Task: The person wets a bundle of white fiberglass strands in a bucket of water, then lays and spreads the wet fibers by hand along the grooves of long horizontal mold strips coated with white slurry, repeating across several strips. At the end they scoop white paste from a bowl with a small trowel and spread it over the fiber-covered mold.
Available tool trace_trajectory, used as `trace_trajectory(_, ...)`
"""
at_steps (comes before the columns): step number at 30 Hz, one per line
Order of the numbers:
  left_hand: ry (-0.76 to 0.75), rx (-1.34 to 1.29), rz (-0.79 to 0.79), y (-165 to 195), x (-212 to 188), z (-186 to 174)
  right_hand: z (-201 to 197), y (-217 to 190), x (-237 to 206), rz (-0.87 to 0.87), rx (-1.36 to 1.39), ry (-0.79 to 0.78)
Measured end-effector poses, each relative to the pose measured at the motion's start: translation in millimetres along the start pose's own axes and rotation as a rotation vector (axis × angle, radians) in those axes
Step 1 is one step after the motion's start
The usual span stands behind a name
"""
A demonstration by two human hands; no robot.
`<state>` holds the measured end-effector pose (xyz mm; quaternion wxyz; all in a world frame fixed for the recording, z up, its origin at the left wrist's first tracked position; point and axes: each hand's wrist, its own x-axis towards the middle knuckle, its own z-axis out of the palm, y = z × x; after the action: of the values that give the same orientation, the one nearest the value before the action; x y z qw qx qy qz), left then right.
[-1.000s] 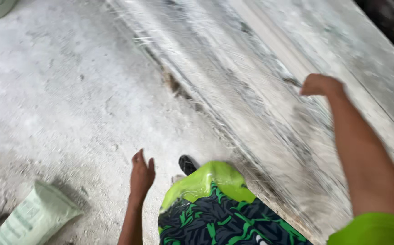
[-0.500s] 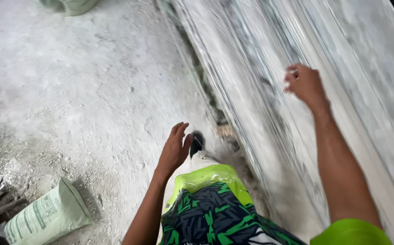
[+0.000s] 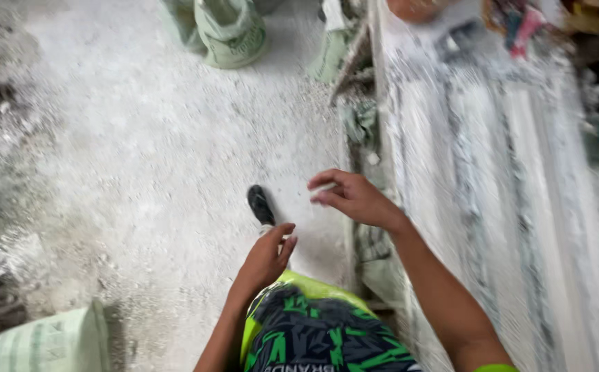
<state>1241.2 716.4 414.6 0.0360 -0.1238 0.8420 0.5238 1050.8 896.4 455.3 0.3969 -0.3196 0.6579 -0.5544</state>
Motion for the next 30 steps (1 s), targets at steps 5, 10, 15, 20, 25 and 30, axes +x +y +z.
trace_trajectory(5,-0.129,0.069,0.079,4,149,-128,-96,-19,105,-0.118,0.631,-0.376)
trace_trajectory(10,-0.473,-0.793,-0.168,18,311,-248,-125,12,244,0.362,0.682,-0.039)
trace_trajectory(15,0.053,0.109,-0.011,2,450,-268,-173,46,350,0.391,-0.61,-0.145)
trace_trajectory(20,-0.179,-0.313,-0.226,2,562,-249,-262,53,474,0.259,0.127,0.083)
trace_trajectory(25,-0.172,-0.188,-0.18,36,675,-286,-357,32,588,0.335,0.092,0.056)
trace_trajectory(30,-0.059,-0.23,-0.286,37,779,-356,-442,-8,693,0.441,-0.015,-0.035)
